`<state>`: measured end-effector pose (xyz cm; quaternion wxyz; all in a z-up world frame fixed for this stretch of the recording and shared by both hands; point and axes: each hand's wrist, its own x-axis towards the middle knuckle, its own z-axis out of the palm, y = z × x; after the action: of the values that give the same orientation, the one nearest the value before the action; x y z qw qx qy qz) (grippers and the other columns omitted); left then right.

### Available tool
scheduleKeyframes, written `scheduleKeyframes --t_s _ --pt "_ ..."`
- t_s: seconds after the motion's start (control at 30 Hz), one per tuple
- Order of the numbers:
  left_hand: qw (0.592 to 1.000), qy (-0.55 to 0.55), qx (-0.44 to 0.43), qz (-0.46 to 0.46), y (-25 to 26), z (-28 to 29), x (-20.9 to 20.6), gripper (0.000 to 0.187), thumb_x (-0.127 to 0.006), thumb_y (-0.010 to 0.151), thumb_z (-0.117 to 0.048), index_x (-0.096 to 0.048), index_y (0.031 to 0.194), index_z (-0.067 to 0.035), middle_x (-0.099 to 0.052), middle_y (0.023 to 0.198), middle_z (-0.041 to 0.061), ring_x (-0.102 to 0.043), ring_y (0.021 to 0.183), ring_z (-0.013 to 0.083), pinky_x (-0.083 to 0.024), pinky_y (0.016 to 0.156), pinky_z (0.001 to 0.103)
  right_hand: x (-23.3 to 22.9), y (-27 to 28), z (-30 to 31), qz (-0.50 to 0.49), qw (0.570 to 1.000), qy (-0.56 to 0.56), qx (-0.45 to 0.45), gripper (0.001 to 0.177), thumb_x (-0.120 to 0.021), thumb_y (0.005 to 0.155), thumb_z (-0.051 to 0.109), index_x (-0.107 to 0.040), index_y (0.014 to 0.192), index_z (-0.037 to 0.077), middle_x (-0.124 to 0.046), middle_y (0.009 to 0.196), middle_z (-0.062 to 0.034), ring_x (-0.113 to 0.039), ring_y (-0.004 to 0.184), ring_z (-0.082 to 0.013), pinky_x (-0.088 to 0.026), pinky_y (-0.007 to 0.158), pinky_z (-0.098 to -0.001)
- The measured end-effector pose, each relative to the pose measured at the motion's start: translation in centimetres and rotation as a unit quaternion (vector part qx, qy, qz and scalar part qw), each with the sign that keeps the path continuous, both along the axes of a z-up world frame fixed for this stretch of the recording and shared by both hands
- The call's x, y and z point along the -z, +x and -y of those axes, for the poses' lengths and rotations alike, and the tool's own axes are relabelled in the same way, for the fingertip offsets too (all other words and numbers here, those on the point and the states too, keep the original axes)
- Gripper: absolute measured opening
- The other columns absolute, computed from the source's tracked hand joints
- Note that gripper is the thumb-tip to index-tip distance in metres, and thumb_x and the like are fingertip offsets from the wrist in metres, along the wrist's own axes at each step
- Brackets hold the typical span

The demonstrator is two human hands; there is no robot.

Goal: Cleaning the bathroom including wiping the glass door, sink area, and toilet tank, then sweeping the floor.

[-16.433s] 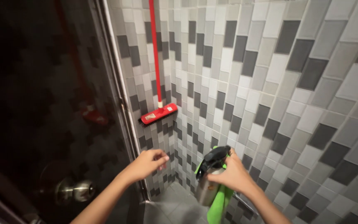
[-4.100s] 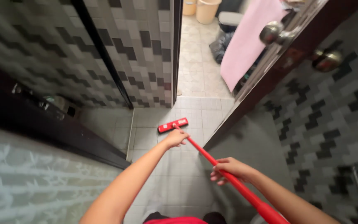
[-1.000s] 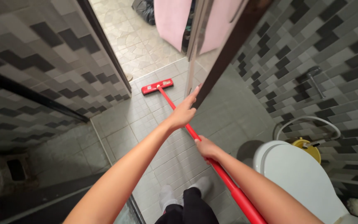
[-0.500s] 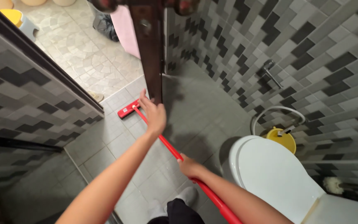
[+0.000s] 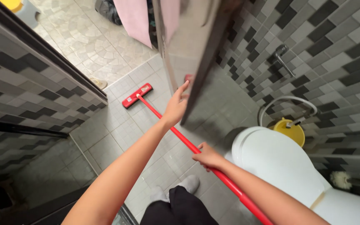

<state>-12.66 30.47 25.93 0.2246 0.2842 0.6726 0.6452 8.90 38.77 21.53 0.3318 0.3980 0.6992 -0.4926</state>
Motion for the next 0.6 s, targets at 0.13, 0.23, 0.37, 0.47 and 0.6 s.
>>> scheduleKeyframes --t_s 0.13,0.23,0.37,0.47,0.6 --pt "0.991 -0.128 0.030 0.007 -0.5 -0.5 6.4 0.054 -0.054 0.090 -0.006 -0.053 0.144 -0.007 -0.062 0.141 0.014 -0.069 0.109 0.0227 -0.051 0.100 0.035 1.0 1.0 -1.3 -0.071 0.996 -0.052 0.025 0.060 -0.068 0.087 0.017 -0.049 0.143 0.009 -0.068 0.083 -0.0086 -0.066 0.065 -0.0220 -0.058 0.051 -0.0422" --pt "0.971 -0.208 0.077 0.088 -0.6 2.7 7.9 0.046 -0.052 0.092 -0.012 -0.061 0.136 -0.007 -0.067 0.135 0.011 -0.073 0.101 0.0210 -0.053 0.095 0.034 -0.7 1.8 -0.1 -0.068 0.992 0.070 -0.079 0.059 -0.058 0.094 0.028 -0.045 0.152 0.021 -0.073 0.093 -0.0143 -0.072 0.080 -0.0335 -0.060 0.071 -0.0507" --pt "0.954 -0.254 0.093 0.127 -3.5 7.4 14.6 0.040 -0.051 0.095 -0.015 -0.065 0.131 -0.004 -0.074 0.126 0.012 -0.073 0.100 0.0211 -0.056 0.092 0.034 -1.4 1.0 0.8 -0.017 0.952 0.225 -0.207 0.058 -0.041 0.103 0.043 -0.030 0.159 0.035 -0.070 0.111 -0.0220 -0.066 0.105 -0.0457 -0.053 0.094 -0.0566" --pt "0.924 -0.324 0.114 0.167 -6.2 10.2 14.8 0.037 -0.053 0.097 -0.018 -0.068 0.126 -0.002 -0.073 0.121 0.010 -0.074 0.098 0.0211 -0.056 0.087 0.035 0.2 -1.7 2.1 0.005 0.951 0.234 -0.203 0.056 -0.037 0.105 0.045 -0.029 0.160 0.039 -0.067 0.115 -0.0232 -0.064 0.108 -0.0464 -0.050 0.098 -0.0559" --pt "0.895 -0.366 0.161 0.195 -10.5 12.0 12.7 0.039 -0.052 0.096 -0.020 -0.063 0.131 -0.009 -0.071 0.121 0.003 -0.072 0.101 0.0178 -0.054 0.083 0.035 1.2 -6.3 4.4 -0.002 0.951 0.261 -0.169 0.054 -0.037 0.105 0.046 -0.030 0.158 0.042 -0.064 0.119 -0.0236 -0.063 0.109 -0.0460 -0.049 0.097 -0.0563"
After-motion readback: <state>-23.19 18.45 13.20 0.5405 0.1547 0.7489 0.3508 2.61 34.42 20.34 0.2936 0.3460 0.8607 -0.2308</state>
